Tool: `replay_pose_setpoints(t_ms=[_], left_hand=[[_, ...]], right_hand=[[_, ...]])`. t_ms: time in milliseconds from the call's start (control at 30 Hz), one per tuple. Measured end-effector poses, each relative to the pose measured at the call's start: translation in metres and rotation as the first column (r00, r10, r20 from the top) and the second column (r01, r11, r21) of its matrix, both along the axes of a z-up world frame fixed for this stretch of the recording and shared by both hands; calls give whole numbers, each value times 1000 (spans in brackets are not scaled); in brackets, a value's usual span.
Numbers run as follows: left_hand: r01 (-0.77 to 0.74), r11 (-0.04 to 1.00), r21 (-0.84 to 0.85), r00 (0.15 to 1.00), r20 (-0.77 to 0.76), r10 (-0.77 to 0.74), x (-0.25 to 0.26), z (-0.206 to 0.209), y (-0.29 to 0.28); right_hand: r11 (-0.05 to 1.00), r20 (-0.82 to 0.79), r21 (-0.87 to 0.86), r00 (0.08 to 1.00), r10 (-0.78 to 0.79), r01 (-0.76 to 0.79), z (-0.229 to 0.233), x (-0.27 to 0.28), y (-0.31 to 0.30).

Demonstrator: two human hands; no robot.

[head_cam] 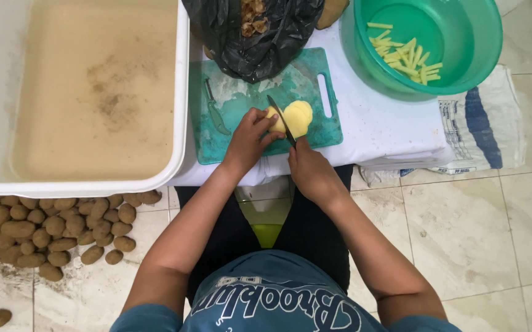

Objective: Peeling a potato and slicing it into thin strips for fries on a cutting board.

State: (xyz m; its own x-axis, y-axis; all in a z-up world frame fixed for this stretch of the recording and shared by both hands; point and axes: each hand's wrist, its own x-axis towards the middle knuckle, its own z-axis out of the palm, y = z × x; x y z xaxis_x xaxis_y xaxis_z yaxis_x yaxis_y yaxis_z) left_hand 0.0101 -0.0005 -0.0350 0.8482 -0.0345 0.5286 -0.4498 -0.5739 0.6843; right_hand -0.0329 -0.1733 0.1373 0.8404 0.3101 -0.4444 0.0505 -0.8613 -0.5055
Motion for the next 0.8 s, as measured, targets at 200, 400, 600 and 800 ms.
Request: replay_pose_setpoints(t_ms=[200,400,600,800], left_hand=[[15,1000,-2,998,58,-15,-4,15,0],[21,1000,1,992,127,-21,2,7,1],[66,997,-31,991,119,-62,1,11,3],[71,997,-39,992,108,-66,2,8,3]], right_hand=[[1000,27,27,1000,2,-3,-4,-3,2],[999,111,50,994,16,-22,-13,-4,-2],[995,180,101,984,9,-28,-36,0,-3],[997,231,34,971,55,-64,-70,10,0]])
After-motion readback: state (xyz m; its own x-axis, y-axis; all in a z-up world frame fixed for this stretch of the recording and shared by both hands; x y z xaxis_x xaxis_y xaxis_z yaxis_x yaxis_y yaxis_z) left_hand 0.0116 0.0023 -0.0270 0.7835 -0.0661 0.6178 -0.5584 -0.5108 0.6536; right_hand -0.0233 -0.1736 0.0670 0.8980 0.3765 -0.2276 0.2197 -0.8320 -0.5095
